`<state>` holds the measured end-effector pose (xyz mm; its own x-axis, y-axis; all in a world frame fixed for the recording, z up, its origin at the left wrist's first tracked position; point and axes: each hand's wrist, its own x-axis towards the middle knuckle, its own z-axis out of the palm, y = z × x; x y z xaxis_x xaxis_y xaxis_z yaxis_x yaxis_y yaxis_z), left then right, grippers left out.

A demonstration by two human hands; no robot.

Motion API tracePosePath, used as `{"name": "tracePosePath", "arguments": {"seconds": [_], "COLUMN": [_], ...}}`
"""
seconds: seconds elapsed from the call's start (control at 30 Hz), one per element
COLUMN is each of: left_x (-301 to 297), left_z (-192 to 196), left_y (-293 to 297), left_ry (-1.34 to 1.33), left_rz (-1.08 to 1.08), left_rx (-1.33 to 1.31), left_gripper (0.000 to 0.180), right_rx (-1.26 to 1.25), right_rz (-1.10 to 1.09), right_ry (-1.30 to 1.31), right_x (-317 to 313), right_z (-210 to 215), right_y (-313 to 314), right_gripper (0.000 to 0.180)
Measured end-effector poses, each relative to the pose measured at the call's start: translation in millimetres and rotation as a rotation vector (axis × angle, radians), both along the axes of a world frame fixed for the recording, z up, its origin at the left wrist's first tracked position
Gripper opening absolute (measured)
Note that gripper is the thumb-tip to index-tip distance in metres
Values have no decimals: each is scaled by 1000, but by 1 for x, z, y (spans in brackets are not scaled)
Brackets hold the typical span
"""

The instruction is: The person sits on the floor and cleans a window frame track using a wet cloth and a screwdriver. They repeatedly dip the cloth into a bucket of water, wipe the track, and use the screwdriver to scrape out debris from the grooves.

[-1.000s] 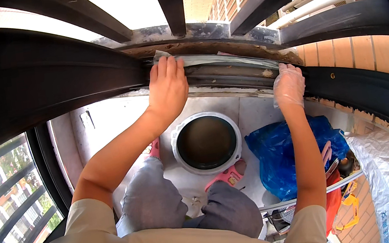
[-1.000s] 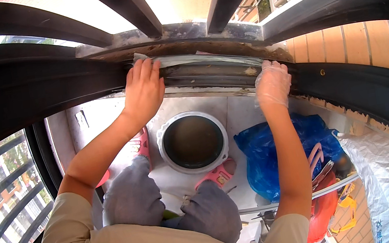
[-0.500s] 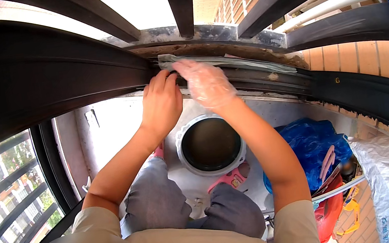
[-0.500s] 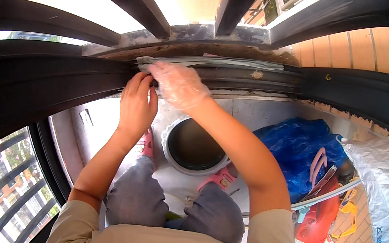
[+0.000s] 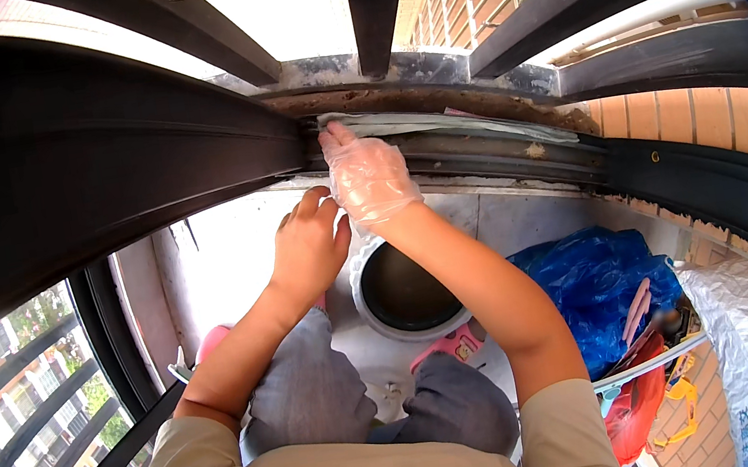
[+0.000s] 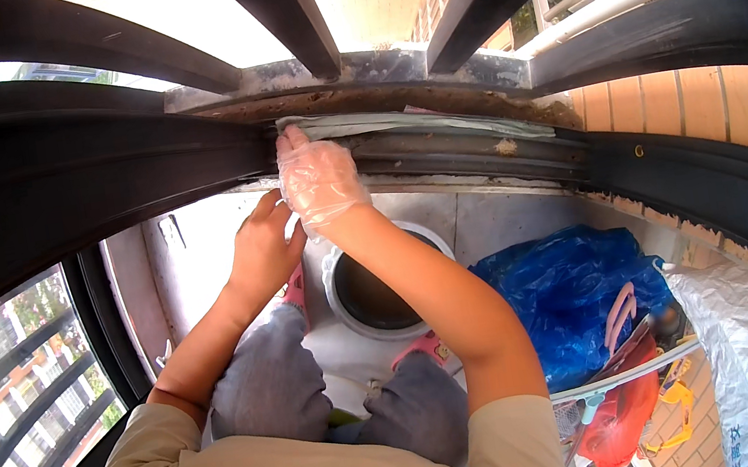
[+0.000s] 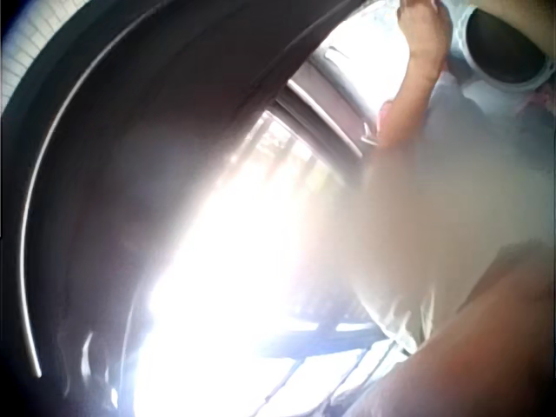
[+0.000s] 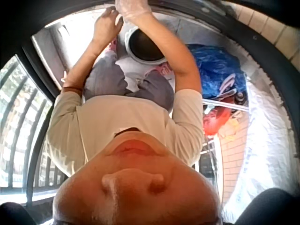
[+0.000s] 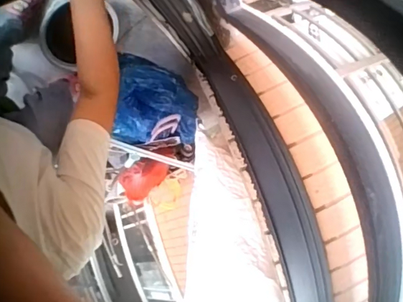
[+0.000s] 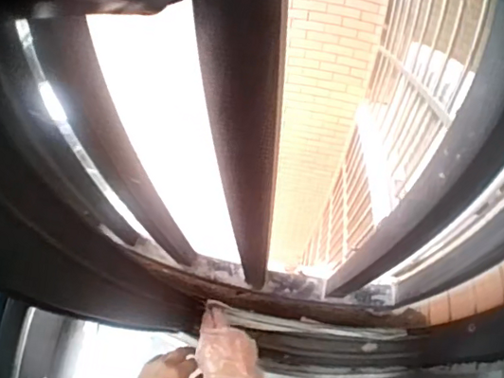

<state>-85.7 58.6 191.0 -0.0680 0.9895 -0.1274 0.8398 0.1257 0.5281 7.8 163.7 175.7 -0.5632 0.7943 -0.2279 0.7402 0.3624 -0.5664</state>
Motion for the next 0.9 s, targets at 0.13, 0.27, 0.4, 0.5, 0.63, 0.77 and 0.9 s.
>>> {"name": "tracePosePath", "arguments": {"seconds": [0.13,0.27,0.4,0.5,0.63,0.77,0.9], "left_x": [-1,1,8,6,9,-24,-43], "left_z": [-1,-8,-1,0,19,42,93], "left_y": [-5,-7,-9,-23,-41,-70,-85], "left_ry": [-37,-11,-96,-212,-274,-134,-11], "left_rz": [-15,-39,-115,-87,-236,-362,-407], "left_rx": [-42,-103,-92,-158,-91,-3,109], "left_gripper": [22,25,26,26,26,26,23], "right_rx": [149,-7,133,139,-71,41,-35], "right_rz": [17,122,-51,-192,-466,-701,-836], "right_ry": [29,-111,128,320,448,437,298], "right_x": [-6,-23,-9,27,109,197,267], "right_z": [-19,0,2,16,26,54,121], "right_y": [-8,8,-12,-52,-116,-226,-346], "right_gripper": [36,33,23,11,15,14,7]}}
